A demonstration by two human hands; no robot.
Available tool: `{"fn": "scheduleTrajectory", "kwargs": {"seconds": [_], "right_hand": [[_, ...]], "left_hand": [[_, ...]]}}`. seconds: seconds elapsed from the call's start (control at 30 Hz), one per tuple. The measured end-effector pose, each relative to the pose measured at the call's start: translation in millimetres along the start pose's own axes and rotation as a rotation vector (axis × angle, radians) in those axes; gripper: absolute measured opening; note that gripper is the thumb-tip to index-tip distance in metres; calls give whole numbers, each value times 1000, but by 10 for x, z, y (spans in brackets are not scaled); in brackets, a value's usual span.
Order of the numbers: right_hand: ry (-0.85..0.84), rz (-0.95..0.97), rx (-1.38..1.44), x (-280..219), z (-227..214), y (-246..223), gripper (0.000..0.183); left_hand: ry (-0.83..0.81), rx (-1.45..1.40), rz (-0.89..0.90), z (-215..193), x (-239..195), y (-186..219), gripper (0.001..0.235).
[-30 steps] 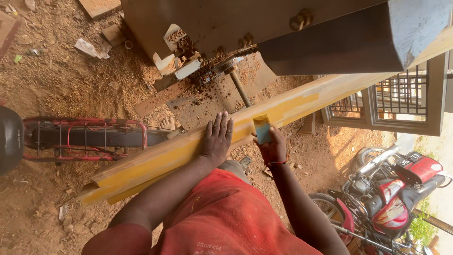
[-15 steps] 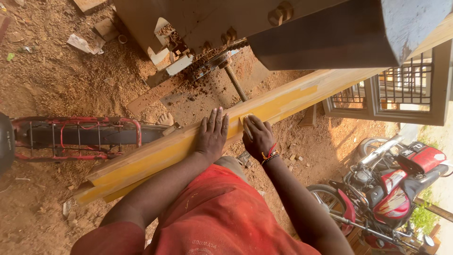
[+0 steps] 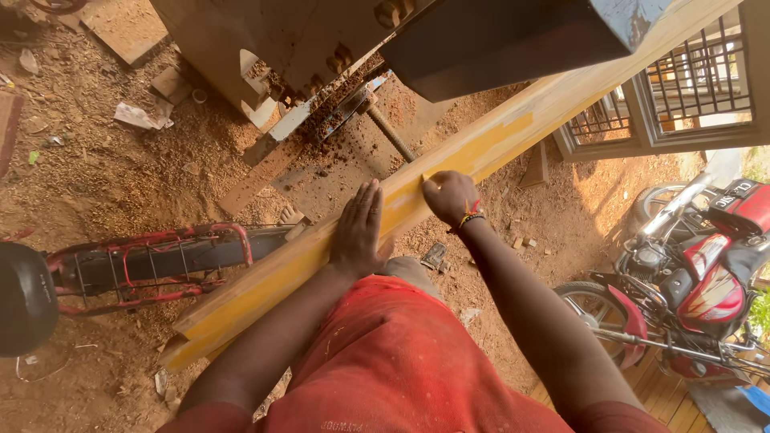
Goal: The person applies a yellow wood filler to a long wooden plank using a small blue scraper. They repeatedly smooth the filler along the plank's surface, occasionally repositioning the wood and refilling the scraper from a container.
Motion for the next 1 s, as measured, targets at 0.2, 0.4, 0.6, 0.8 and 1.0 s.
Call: {"fn": "scheduleTrajectory", "kwargs": {"seconds": [0.2,0.4,0.6,0.8,1.0], "right_hand": [[-124,-62,12,-189,207,-484,40],[-441,-3,402,-502,506,-650,39],[-464,125,1495,-697,858,231,33],[-306,102,1936,-773,1158,1134,47],[-316,147,2083,-702,1208,1572,56]], "left_hand": [[283,-171,-45,-280,-254,-288,65],[326,-64,-183,-490,-365,-472,64],[-54,187,-263,-247,-368,-389,80],[-417,638,-438,191,-2,-108,125],[-458,722,-626,484,414,-15,138]]}}
Point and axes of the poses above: each hand's wrist, its own x-axis towards the middle knuckle, its own z-axis out of the palm, y = z × x, the point moved 6 cm from there along x, towards the middle knuckle, and after that the axes turned 15 degrees about -x, right-handed, at the moved point
